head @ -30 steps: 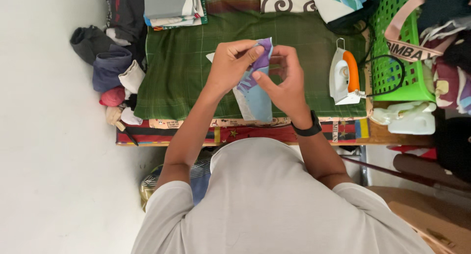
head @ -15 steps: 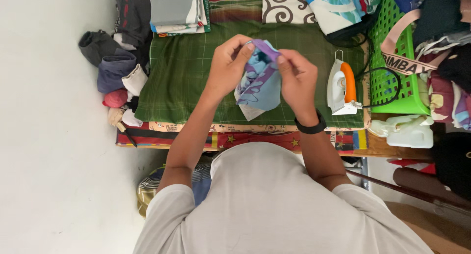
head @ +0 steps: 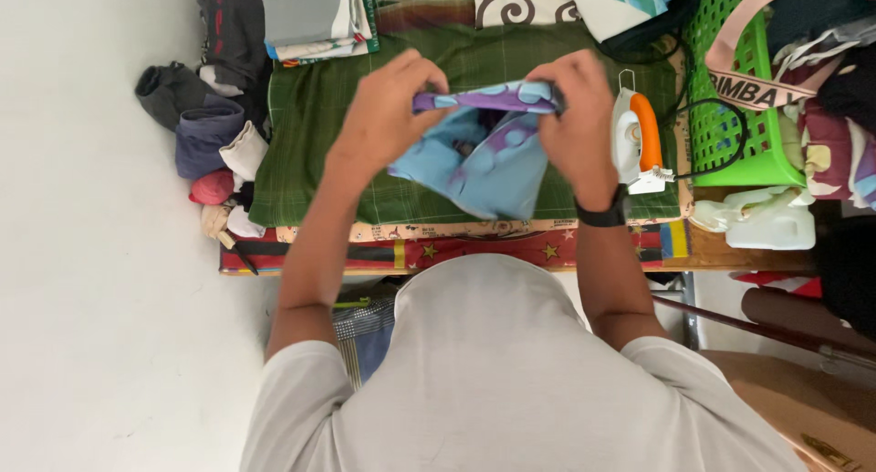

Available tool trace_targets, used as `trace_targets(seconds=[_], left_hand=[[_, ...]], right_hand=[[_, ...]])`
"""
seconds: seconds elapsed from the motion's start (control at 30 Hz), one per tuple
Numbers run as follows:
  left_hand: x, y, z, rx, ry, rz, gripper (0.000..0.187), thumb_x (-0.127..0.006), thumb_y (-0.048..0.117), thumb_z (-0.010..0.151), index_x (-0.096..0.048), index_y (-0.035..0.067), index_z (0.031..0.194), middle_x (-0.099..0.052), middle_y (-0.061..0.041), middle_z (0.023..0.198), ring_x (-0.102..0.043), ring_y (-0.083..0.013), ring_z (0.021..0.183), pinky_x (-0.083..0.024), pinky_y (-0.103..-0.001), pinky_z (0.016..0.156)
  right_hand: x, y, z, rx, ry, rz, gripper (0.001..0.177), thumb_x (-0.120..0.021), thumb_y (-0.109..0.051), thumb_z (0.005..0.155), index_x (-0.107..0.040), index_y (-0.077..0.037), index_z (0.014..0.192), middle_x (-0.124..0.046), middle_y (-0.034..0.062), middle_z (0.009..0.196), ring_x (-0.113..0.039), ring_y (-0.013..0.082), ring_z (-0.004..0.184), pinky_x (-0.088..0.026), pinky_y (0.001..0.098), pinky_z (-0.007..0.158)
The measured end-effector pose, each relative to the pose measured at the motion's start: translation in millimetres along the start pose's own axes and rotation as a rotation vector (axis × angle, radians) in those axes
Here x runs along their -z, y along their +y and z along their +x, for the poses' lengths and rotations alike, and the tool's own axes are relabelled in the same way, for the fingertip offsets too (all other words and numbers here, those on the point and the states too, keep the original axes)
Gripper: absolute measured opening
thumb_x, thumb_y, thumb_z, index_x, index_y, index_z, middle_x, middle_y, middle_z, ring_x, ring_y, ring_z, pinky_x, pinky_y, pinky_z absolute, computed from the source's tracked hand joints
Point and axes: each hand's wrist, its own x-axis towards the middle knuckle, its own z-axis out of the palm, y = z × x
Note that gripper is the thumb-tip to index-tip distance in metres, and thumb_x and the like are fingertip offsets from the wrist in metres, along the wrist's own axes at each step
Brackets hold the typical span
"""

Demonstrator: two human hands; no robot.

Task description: The person irons two pieces of fabric on a green mat-covered table. They smooth and fold each piece, then iron it again before stacking them. The person uses an electric iron and handles the fabric by hand throughout the process.

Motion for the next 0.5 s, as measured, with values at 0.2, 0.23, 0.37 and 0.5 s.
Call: trace_targets(seconds=[0.2,0.23,0.37,0.5], left_hand=[[14,-35,-13,0.02,0.101,0.308,0.026,-0.081,0.003,0.083,-0.072,0.015,0.104,-0.064,-0.005,0.106,-0.07,-0.0304,0.085,-0.056,-0.042,0.072],[17,-42,-13,0.031,0.125,0.359,0.029,-0.079,0.0,0.079,-0.072,0.015,0.103,-0.065,-0.005,0.105,-0.07,-0.0307,0.083,-0.055,-0.043,0.069],[19,-64,-21,0.091,0.266,0.468,0.032,-0.076,-0.005,0.081,-0.074,0.014,0.107,-0.067,-0.005,0.104,-0.069,-0.0301,0.082,-0.054,-0.042,0.07],[24,-87,-27,0.077,0.408,0.568,0.033,-0.076,-0.004,0.079,-0.074,0.014,0.107,-0.066,-0.004,0.1,-0.065,-0.0302,0.092,-0.053,-0.042,0.079]], right_hand=[[25,22,-3,0.008,0.076,-0.087,0.042,-0.06,0.019,0.082,-0.073,-0.002,0.116,-0.066,0.0168,0.109,-0.069,0.0333,0.1,-0.055,0.0375,0.087],[31,25,-1,0.017,0.086,-0.098,0.043,-0.058,0.019,0.084,-0.073,-0.002,0.117,-0.069,0.0166,0.11,-0.07,0.0326,0.102,-0.055,0.0371,0.089],[44,26,-3,0.011,0.137,-0.086,0.052,-0.048,0.02,0.081,-0.071,0.002,0.124,-0.071,0.0198,0.114,-0.071,0.0326,0.107,-0.056,0.0378,0.095],[63,23,6,0.148,0.268,-0.228,0.047,-0.051,0.021,0.079,-0.069,0.003,0.118,-0.071,0.0186,0.114,-0.072,0.0322,0.109,-0.057,0.0385,0.097]])
